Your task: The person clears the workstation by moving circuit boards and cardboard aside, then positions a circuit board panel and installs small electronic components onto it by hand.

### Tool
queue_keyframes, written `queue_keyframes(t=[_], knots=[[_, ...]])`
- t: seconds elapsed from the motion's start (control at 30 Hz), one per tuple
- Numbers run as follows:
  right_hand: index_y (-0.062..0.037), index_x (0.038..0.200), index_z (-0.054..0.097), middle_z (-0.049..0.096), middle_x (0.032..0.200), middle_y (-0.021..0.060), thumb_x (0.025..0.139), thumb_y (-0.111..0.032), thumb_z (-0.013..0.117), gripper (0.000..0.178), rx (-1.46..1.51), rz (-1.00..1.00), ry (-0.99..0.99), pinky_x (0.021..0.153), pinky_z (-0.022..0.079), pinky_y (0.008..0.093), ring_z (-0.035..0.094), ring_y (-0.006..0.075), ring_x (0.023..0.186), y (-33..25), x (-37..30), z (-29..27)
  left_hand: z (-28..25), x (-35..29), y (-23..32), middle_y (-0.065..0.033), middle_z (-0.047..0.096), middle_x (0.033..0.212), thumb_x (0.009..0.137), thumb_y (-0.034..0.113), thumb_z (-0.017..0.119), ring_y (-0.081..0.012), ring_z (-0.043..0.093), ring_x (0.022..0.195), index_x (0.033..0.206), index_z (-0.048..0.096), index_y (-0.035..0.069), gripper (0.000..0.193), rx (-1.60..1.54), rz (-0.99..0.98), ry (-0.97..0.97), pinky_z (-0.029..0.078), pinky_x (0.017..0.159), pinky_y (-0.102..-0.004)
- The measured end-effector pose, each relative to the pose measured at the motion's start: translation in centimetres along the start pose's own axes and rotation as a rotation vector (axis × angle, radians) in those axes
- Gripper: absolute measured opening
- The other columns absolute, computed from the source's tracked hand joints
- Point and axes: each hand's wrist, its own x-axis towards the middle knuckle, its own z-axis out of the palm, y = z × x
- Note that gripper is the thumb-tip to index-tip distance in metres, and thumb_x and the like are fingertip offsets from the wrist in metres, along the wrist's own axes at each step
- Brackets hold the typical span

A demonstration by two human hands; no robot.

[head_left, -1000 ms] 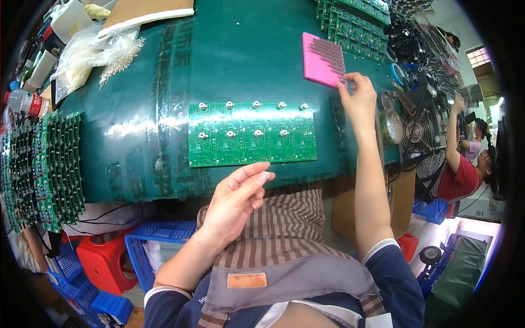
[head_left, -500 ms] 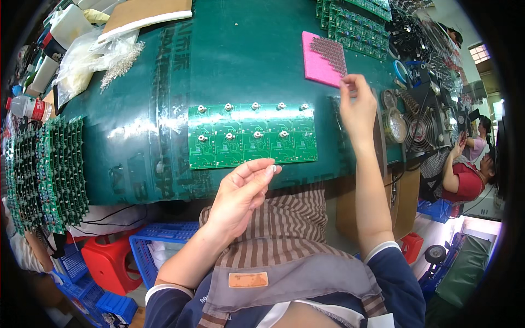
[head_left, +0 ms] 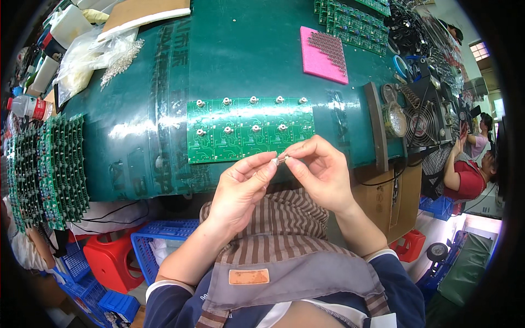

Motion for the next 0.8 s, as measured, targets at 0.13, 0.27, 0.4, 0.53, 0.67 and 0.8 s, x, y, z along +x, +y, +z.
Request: queue_keyframes(t=[0.13,0.27,0.4,0.53,0.67,0.8], knots=[[0.0024,0.089,0.056,0.06,0.091,0.009,0.081,0.005,0.059,0.01,-0.015,-0.002,-0.008,0.082,0.046,0.0276,0.057,0.0139,0.09,0.0,0.0,0.0,-0.1,-0.2,-0.1,0.0008,0.061,0.085,0.081,0.01,0.066,0.0011,0.044,0.06,0.106,0.06,0.003,0.026,0.022,0.014,0.001,0.026,0.045,-0.0124],[0.0007,0.086,0.06,0.062,0.091,0.0109,0.077,0.005,0.062,0.011,-0.235,-0.15,-0.077,0.081,0.047,0.0285,0.059,0.0174,0.089,0.1,0.1,-0.2,-0.1,-0.4,0.1,0.0005,0.061,0.085,0.08,0.01,0.067,-0.0001,0.046,0.061,0.106,0.059,0.003,0.028,0.035,0.013,0.006,0.028,0.046,-0.0125],[-0.0002,0.083,0.061,0.064,0.089,0.0114,0.075,0.004,0.064,0.01,-0.169,-0.12,-0.053,0.078,0.048,0.0292,0.062,0.019,0.086,0.2,0.0,-0.3,0.1,-0.4,0.3,-0.003,0.062,0.086,0.08,0.013,0.068,-0.0014,0.047,0.061,0.106,0.055,0.004,0.03,0.061,-0.007,-0.019,0.029,0.045,-0.0126],[-0.0004,0.083,0.063,0.065,0.083,0.0096,0.075,0.001,0.064,0.009,-0.496,-0.201,0.035,0.072,0.049,0.0275,0.064,0.0168,0.08,0.3,1.8,-2.9,0.5,-0.1,0.5,-0.0012,0.056,0.077,0.085,0.011,0.061,-0.0016,0.042,0.056,0.103,0.055,0.006,0.02,0.043,-0.098,-0.002,0.024,0.039,-0.0138],[0.0012,0.087,0.063,0.066,0.08,0.0086,0.076,-0.002,0.063,0.011,-0.84,-0.107,0.071,0.071,0.047,0.025,0.062,0.0148,0.076,-0.6,3.8,-5.5,-0.8,-0.2,0.6,0.0024,0.055,0.068,0.085,0.015,0.062,-0.0001,0.037,0.05,0.096,0.057,0.004,0.017,0.168,-0.065,-0.148,0.024,0.042,-0.0139],[0.0008,0.084,0.064,0.066,0.079,0.009,0.075,-0.002,0.064,0.009,-0.875,-0.109,0.028,0.069,0.047,0.0258,0.063,0.0171,0.075,-0.3,4.2,-6.2,-0.7,0.0,0.9,0.0052,0.046,0.057,0.083,0.016,0.064,-0.0004,0.033,0.046,0.085,0.062,0.004,0.012,0.56,0.287,-0.131,0.025,0.041,-0.0169]])
